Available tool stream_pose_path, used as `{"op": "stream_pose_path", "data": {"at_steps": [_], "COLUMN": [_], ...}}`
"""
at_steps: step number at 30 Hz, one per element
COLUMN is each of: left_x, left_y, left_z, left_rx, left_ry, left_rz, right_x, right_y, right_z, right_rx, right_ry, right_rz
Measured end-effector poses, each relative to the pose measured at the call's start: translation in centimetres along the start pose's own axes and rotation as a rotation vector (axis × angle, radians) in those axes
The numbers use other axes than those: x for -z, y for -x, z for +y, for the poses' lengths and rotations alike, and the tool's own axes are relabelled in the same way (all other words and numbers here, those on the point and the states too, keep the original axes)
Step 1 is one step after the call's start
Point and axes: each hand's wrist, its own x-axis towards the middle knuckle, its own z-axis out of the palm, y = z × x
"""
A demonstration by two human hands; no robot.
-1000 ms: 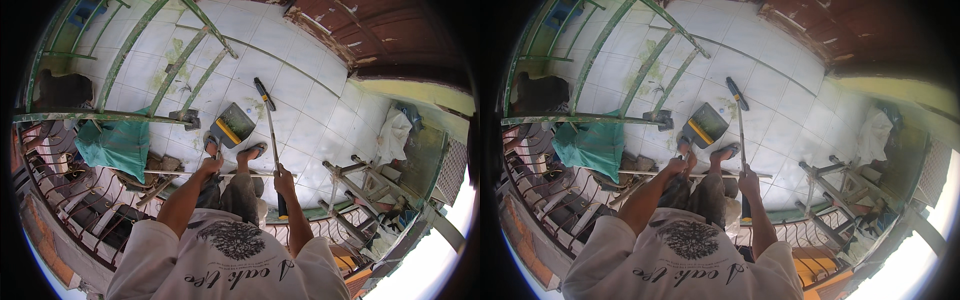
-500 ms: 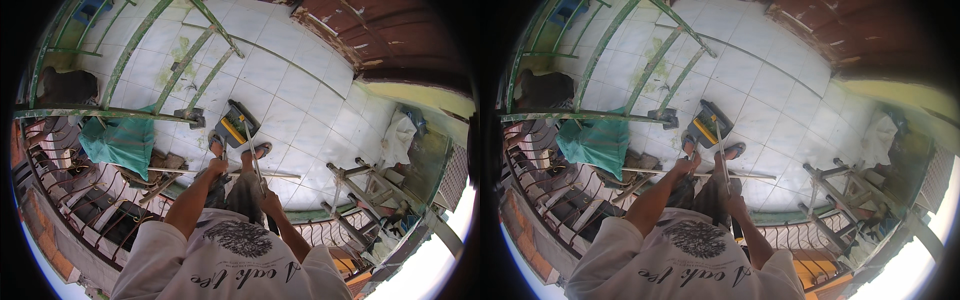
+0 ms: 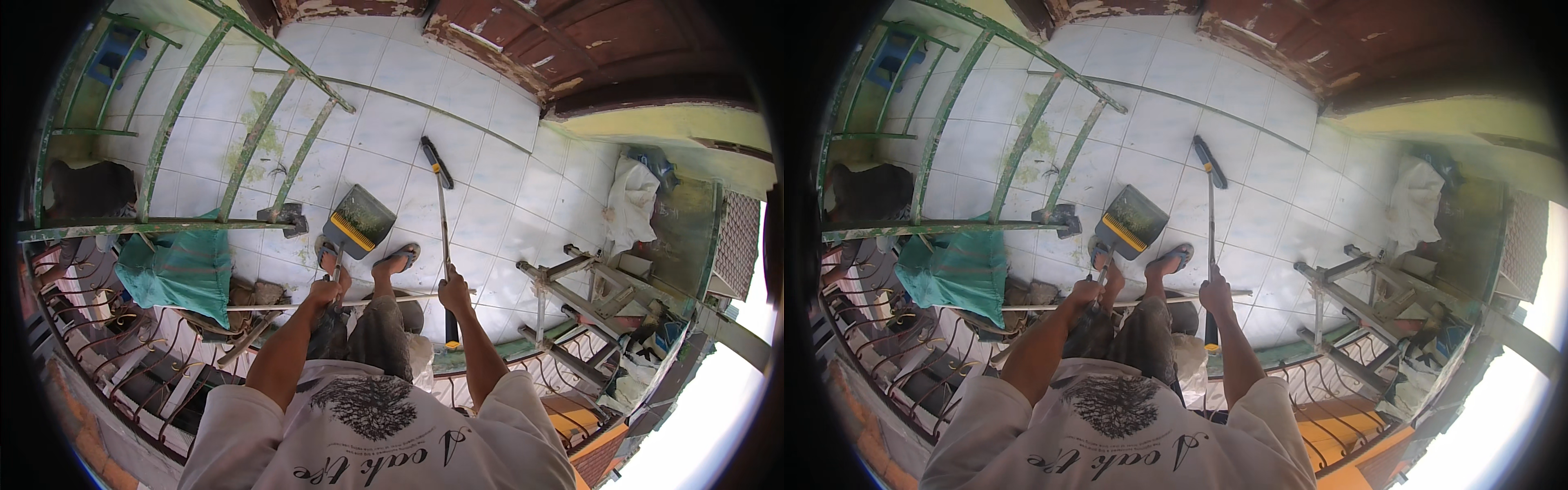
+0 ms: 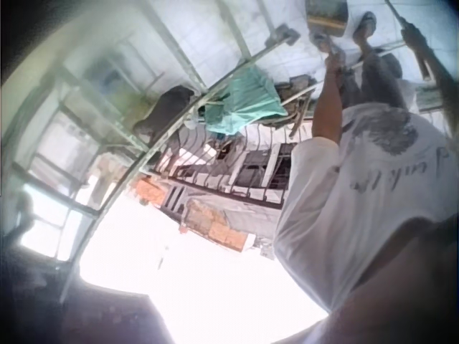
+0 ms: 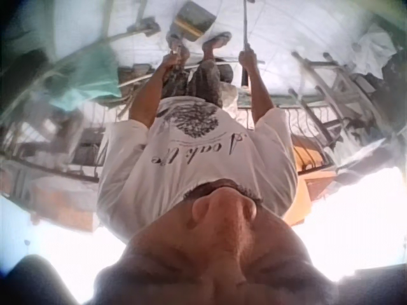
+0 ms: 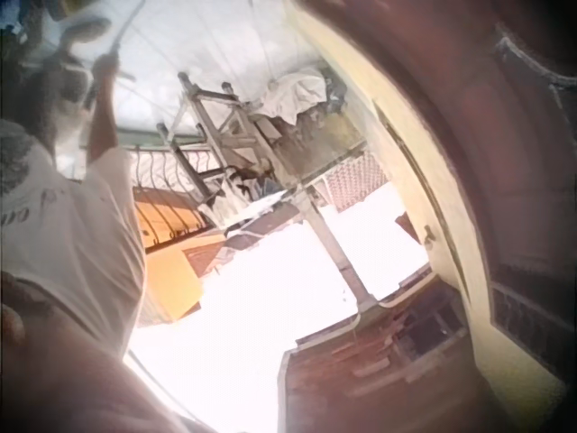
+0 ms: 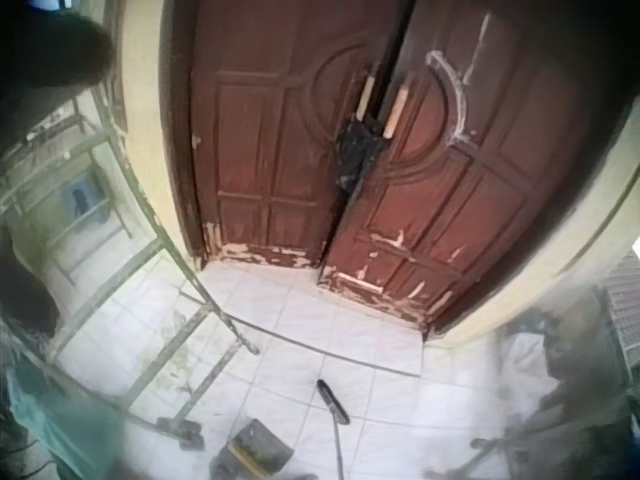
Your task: The person sweeps green debris on a tiled balcony floor using a broom and dustpan. They briefly move a large sack and a ladder to clear the area, then continue sweeping the debris into the dustpan.
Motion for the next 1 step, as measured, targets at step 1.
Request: {"op": "stream_pose_path", "data": {"at_steps": [1], "left_x": [0.61], "left_y": [-0.32], "left_z": [-0.24], "left_rx": [0.002], "left_ry": [-0.007], "left_rz": [0.009], "right_x": [-0.87], "right_y": [-0.6], "right_z": [0.34], "right_rx": [0.004], "right_ry": [-0.01], "right_rz": [-0.003]}}
